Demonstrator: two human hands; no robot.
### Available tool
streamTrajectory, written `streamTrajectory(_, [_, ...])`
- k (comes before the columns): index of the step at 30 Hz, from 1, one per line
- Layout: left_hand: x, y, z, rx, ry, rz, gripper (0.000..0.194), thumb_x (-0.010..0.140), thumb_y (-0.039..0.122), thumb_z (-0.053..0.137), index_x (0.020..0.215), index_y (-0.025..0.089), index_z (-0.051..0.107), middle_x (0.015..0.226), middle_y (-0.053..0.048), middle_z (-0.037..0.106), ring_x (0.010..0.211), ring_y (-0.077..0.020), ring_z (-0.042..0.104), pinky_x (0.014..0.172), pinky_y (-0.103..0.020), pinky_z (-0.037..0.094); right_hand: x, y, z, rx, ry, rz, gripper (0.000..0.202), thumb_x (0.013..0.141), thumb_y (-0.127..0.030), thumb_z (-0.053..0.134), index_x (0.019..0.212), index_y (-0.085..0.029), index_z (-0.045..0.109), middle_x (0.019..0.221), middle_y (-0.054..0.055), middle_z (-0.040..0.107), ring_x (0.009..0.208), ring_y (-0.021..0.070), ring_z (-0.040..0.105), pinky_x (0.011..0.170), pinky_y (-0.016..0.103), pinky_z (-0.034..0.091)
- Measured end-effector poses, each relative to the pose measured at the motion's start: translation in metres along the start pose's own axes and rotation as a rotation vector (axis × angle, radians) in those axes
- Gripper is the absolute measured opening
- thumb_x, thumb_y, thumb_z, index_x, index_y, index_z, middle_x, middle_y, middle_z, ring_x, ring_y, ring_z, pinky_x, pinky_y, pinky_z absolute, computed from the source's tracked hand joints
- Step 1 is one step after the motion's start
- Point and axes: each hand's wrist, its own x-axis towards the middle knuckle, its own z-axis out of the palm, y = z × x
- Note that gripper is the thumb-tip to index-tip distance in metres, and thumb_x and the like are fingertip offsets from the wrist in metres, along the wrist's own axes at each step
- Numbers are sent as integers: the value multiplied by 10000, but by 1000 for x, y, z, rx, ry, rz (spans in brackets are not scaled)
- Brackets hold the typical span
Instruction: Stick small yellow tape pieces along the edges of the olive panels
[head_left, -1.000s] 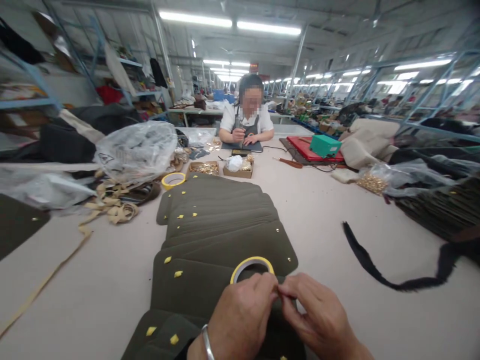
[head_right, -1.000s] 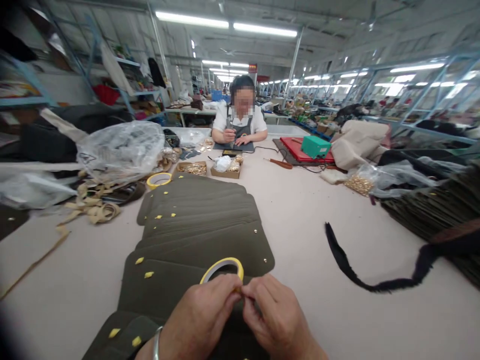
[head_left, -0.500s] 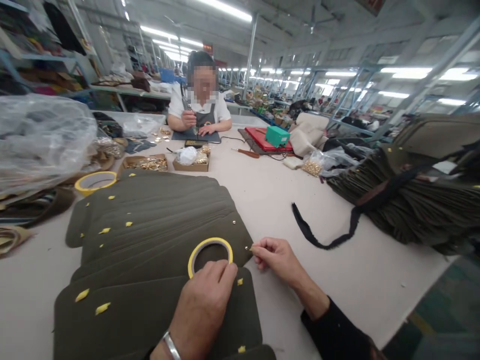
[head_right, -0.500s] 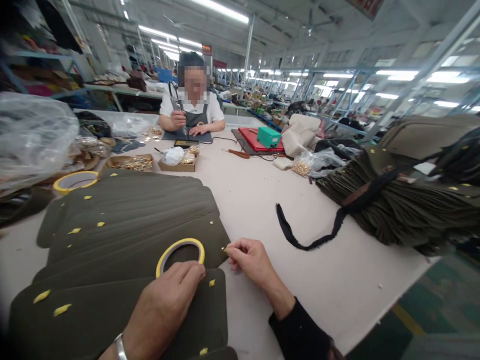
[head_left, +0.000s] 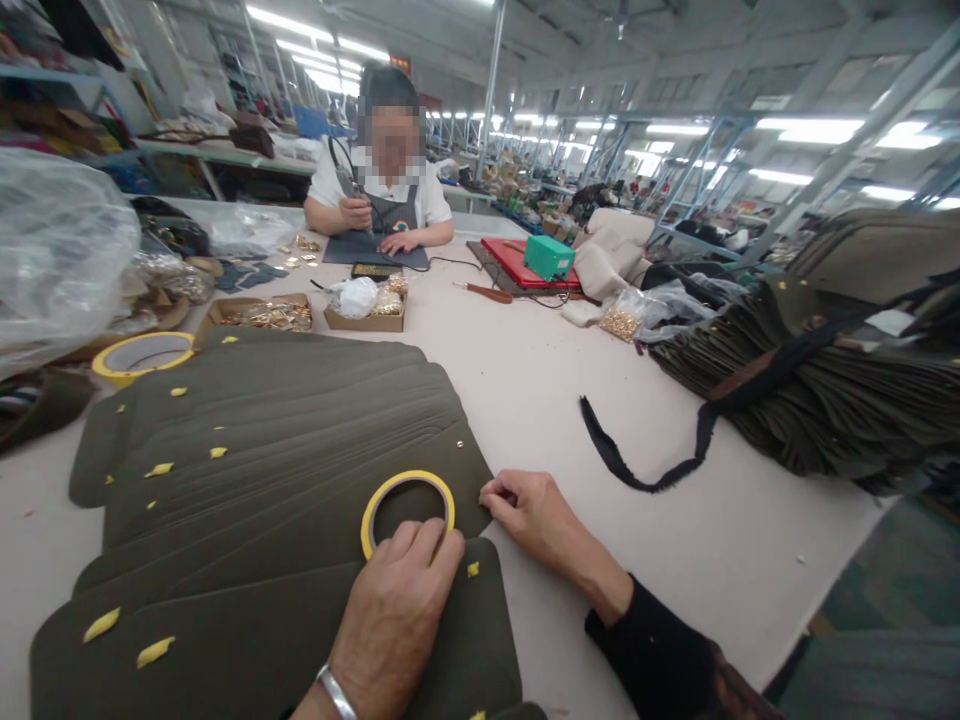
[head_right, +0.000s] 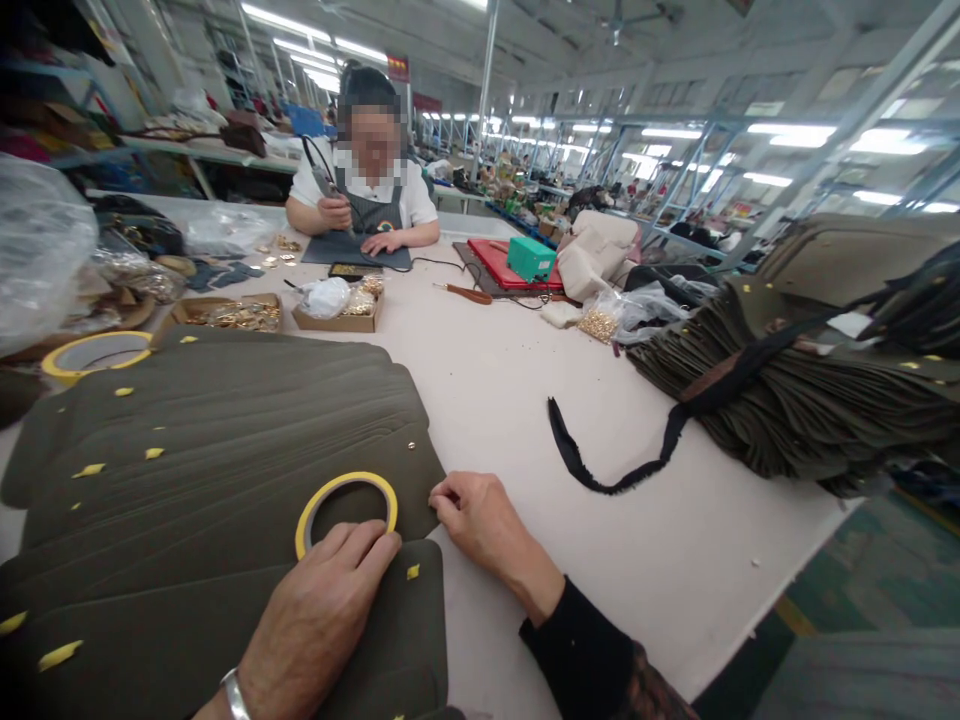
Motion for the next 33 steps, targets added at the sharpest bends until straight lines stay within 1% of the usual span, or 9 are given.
streamTrajectory(4, [0, 0, 1, -14, -10, -3, 217, 836, 34, 494, 948, 184, 605, 914, -52, 619, 777, -212, 546, 674, -358, 520, 4, 2, 0, -102, -26, -1, 72, 828, -146, 618, 874, -177, 663, 715, 12, 695, 661, 148, 630, 646, 242, 438])
streamTrajectory(7, [0, 0, 1, -16, -8, -17, 223, 834, 27, 492, 947, 184, 603, 911, -52, 611, 782, -211, 537, 680, -353, 510, 5, 6, -6, -128, -9, 68, 348, 789, -235, 710, 1100, -157, 575, 619, -29, 635, 594, 157, 605, 608, 250, 432])
streamTrajectory(9, [0, 0, 2, -16, -4, -33, 227, 831, 20, 487, 934, 185, 603, 900, -52, 605, 781, -210, 530, 680, -347, 501, 2, 8, -11, -49, 24, 71, 313, 799, -268, 711, 1062, -161, 579, 622, -34, 627, 584, 147, 598, 587, 240, 434])
streamTrajectory(12, [0, -1, 1, -11, -16, -50, 223, 826, 16, 484, 897, 191, 601, 864, -46, 593, 763, -209, 519, 672, -343, 488, -7, 10, -17, 18, 79, -87, 55, 878, -224, 606, 860, -178, 631, 735, 10, 665, 661, 133, 611, 631, 238, 456])
streamTrajectory(17, [2, -3, -4, 25, -43, -72, 210, 842, 39, 469, 860, 209, 591, 797, -37, 573, 730, -230, 511, 681, -399, 475, -11, 9, -9, -192, 1, -355, 152, 880, -115, 533, 893, -171, 674, 842, 66, 692, 801, 171, 633, 746, 277, 487])
streamTrajectory(21, [4, -3, -11, 23, -91, -100, 214, 858, 38, 434, 857, 210, 562, 792, -34, 567, 718, -225, 524, 663, -383, 474, 1, 0, 0, -292, -60, -203, 183, 820, -85, 542, 843, -164, 706, 802, 71, 716, 742, 180, 655, 709, 271, 483])
streamTrajectory(25, [-7, 14, -20, -23, -125, -106, 190, 836, 25, 449, 868, 202, 512, 827, -31, 569, 700, -184, 547, 545, -262, 438, 8, -6, -1, -298, -143, -15, 188, 768, -131, 533, 709, -184, 703, 666, 50, 705, 606, 181, 635, 599, 275, 437])
streamTrajectory(30, [-23, 45, -21, 44, -25, -136, 110, 872, 106, 467, 847, 210, 497, 713, -27, 533, 653, -163, 551, 513, -231, 415, 6, 2, -2, -147, -187, 34, 196, 792, -234, 509, 760, -198, 699, 687, 29, 699, 627, 185, 627, 597, 282, 434])
streamTrajectory(33, [-25, 45, -25, 32, 0, -146, 102, 875, 123, 465, 847, 215, 498, 718, -28, 552, 648, -177, 563, 505, -246, 438, -2, -4, -4, -116, -272, 48, 181, 772, -224, 522, 698, -198, 686, 628, 20, 678, 581, 175, 603, 550, 269, 413])
